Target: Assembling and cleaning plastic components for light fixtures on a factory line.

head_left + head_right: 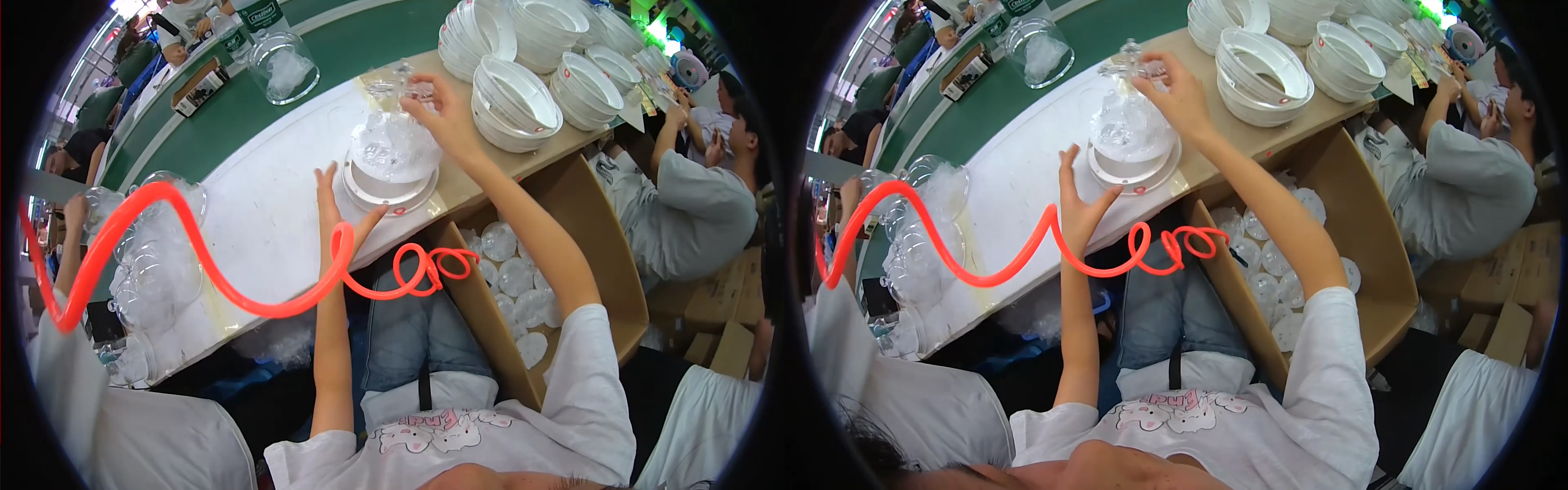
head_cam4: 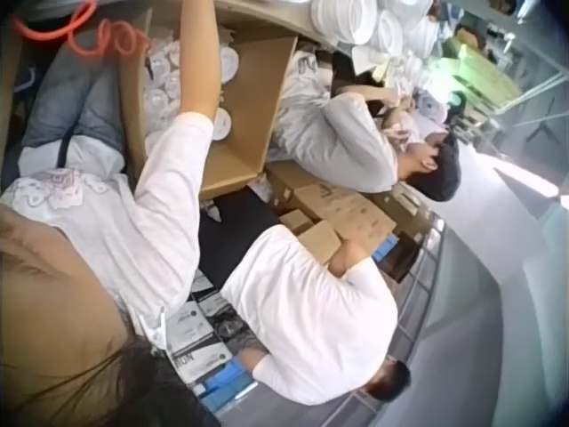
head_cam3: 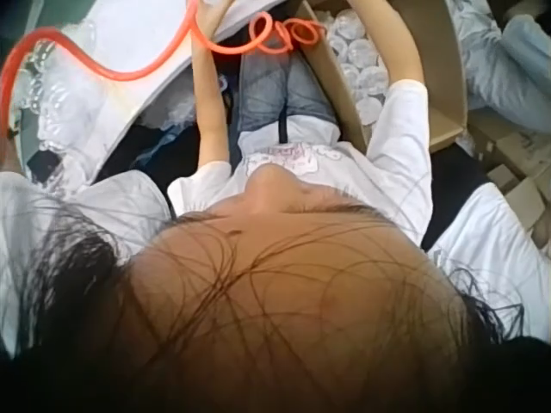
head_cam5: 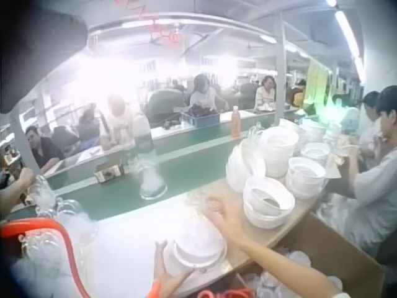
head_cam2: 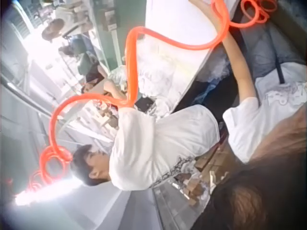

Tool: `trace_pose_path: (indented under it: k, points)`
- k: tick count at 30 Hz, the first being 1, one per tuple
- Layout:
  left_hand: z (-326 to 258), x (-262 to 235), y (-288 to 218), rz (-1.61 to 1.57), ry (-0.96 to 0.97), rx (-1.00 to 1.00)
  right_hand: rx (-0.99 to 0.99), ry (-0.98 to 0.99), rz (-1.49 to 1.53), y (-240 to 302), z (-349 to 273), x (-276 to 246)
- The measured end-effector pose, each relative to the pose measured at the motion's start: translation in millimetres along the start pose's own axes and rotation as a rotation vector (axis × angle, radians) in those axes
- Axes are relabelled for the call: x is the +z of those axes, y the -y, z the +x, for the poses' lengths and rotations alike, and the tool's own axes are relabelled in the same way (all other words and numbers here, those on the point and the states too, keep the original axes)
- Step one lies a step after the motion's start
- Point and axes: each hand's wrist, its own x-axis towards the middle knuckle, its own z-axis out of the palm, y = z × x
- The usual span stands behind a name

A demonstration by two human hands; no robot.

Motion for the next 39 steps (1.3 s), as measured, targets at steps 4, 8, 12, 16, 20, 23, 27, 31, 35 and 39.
trace_pose_path:
  k: [4,8,12,16,20,23,27,31,35,39]
  points:
    - [4.2,8.1,13.6,0.162,0.116,0.033,-0.196,0.106,0.002,-13.9,9.1,8.5]
    - [9.9,10.9,18.0,0.098,0.099,0.029,-0.214,0.209,-0.05,-10.5,8.3,14.4]
    - [9.5,11.2,21.6,0.088,0.059,-0.001,-0.26,0.222,-0.118,-8.8,7.3,16.9]
    - [10.0,11.1,19.4,0.165,0.065,0.068,-0.24,0.22,-0.101,-5.5,-0.4,15.9]
    - [9.0,9.4,18.4,0.089,0.096,-0.018,-0.272,0.191,-0.096,3.7,-4.6,20.7]
    - [8.2,10.8,22.6,0.112,0.085,0.002,-0.214,0.208,-0.212,13.7,-10.0,21.5]
    - [7.7,11.1,23.7,0.134,0.085,0.033,-0.26,0.189,-0.218,9.8,-10.0,19.9]
    - [7.6,10.9,22.6,0.141,0.092,0.021,-0.261,0.209,-0.217,10.7,-11.5,16.9]
    - [8.5,11.8,19.3,0.155,0.107,0.056,-0.339,0.197,-0.229,-0.5,-8.6,12.9]
    - [7.5,9.9,20.9,0.145,0.101,0.035,-0.291,0.205,-0.238,2.9,-12.4,18.5]
